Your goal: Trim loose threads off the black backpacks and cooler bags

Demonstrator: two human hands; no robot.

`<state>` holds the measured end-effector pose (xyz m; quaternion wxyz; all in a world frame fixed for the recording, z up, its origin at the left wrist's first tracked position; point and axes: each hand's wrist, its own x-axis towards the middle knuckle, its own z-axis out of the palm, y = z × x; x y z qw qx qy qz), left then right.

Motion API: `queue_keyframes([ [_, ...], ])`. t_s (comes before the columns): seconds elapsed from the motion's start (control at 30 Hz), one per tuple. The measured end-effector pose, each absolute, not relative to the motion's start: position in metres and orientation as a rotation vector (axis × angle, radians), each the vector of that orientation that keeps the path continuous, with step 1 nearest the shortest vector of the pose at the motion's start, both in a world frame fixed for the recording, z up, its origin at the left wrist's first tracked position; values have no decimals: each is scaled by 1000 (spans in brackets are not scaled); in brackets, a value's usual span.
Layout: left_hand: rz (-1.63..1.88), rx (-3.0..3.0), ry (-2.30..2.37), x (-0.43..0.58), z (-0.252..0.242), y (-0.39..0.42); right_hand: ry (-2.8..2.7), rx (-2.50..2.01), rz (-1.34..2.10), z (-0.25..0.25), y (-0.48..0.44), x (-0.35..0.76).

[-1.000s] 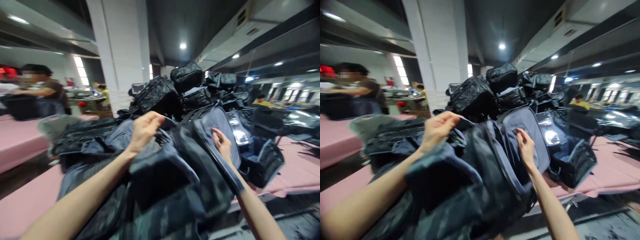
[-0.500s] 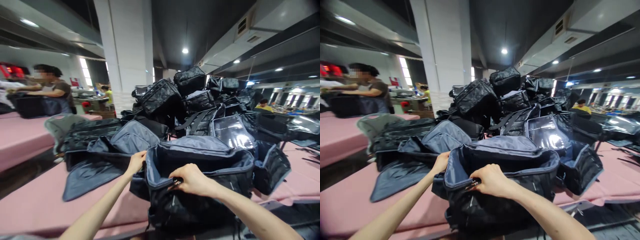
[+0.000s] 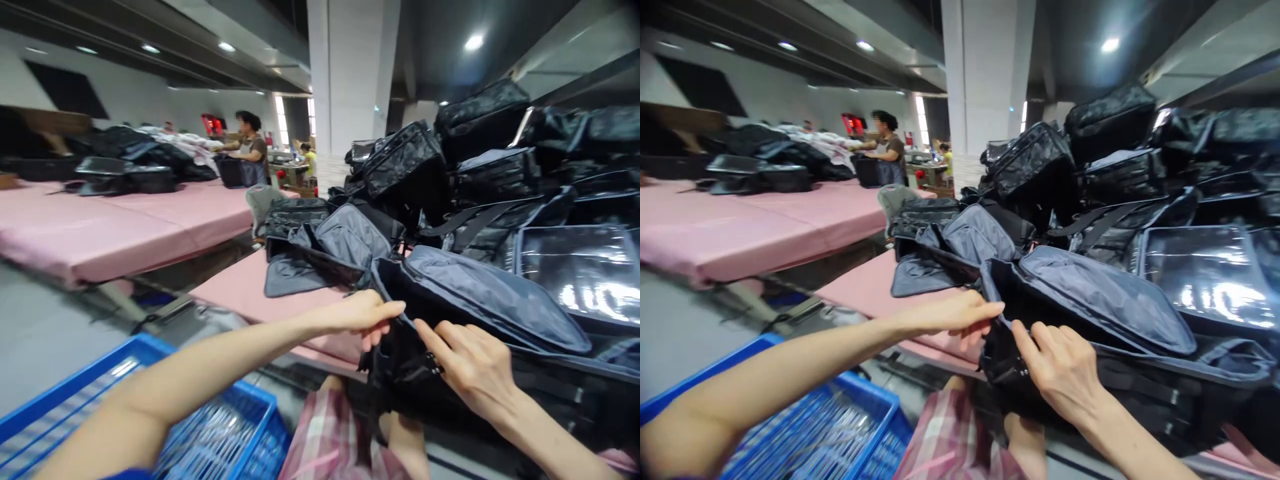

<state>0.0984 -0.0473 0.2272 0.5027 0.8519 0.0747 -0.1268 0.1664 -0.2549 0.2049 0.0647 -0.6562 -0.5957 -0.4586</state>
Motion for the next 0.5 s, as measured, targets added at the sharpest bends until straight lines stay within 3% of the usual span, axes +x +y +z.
queue_keyframes([
  [0.13, -370, 1808, 437, 117, 222, -35, -1903, -1886, -1489, 202, -259, 156],
  [0.27, -334, 1594, 358, 118, 210, -28, -1972, -1845, -1535, 191, -266, 150],
  [0.5, -39, 920, 350, 105, 176, -49, -1910, -2041, -1621, 174, -274, 138],
])
